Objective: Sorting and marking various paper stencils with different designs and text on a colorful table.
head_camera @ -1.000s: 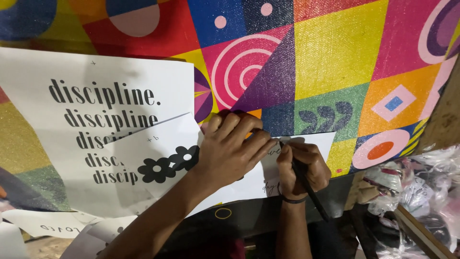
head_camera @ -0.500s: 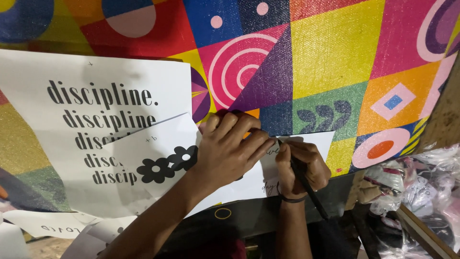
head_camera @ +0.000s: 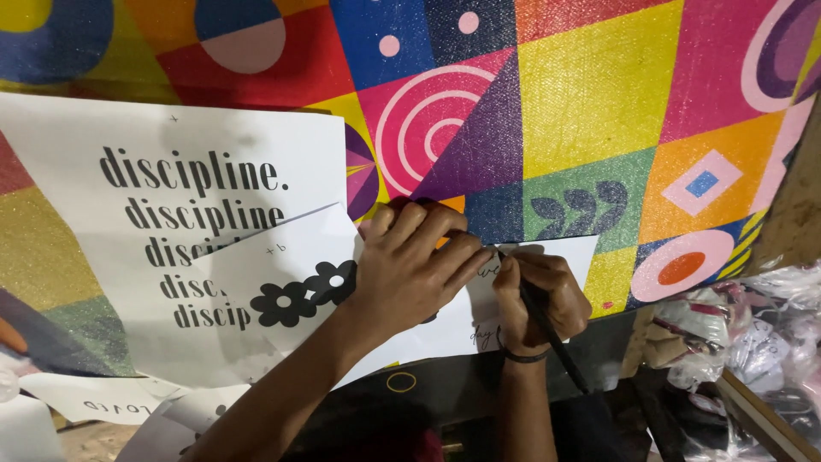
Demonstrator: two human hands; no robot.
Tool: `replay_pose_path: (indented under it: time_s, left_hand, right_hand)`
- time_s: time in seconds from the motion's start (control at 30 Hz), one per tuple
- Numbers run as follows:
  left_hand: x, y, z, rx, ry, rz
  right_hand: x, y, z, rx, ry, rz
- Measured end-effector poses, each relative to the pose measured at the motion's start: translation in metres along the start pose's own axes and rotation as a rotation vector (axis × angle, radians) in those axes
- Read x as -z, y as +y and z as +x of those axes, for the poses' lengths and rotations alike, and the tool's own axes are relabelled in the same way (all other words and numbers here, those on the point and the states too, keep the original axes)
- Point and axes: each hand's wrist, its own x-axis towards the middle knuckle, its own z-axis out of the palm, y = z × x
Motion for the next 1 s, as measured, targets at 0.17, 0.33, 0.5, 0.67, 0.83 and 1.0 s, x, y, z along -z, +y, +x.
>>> replay_pose_path:
  time_s: [0.17, 0.33, 0.5, 0.67, 0.83, 1.0]
  left_hand:
    - [-0.0021, 0.0002, -0.0033, 0.001, -0.005, 0.01]
    - [-0.0023, -0.0007, -0.0026, -0.001, 0.009, -0.004]
    - [-0.0017, -0.0004, -0.0008, -0.016, 0.014, -0.002]
    - [-0.003, -0.0001, -0.0014, -0.007, 0.039, -0.006]
    - [-0.0033, -0.0008, -0.0012, -0.022, 0.051, -0.008]
    - [-0.0039, -0.0012, -0.003, -0.009, 0.027, -0.01]
  right_hand:
    - [0.0006, -0.0013, -0.0004, -0.055, 0.009, 0.014]
    - [0.0013, -0.0028, -0.0005, -0.053, -0.012, -0.038]
    - [0.003, -0.0028, -0.002, -0.051, -0.007, -0.04]
    - [-0.0009, -0.0087, 0.0038, -0.07, 0.005, 0.018]
    - [-0.0012, -0.0071, 0.002, -0.067, 0.029, 0.036]
    - [-0.001, -0.0065, 0.0019, -0.052, 0.018, 0.021]
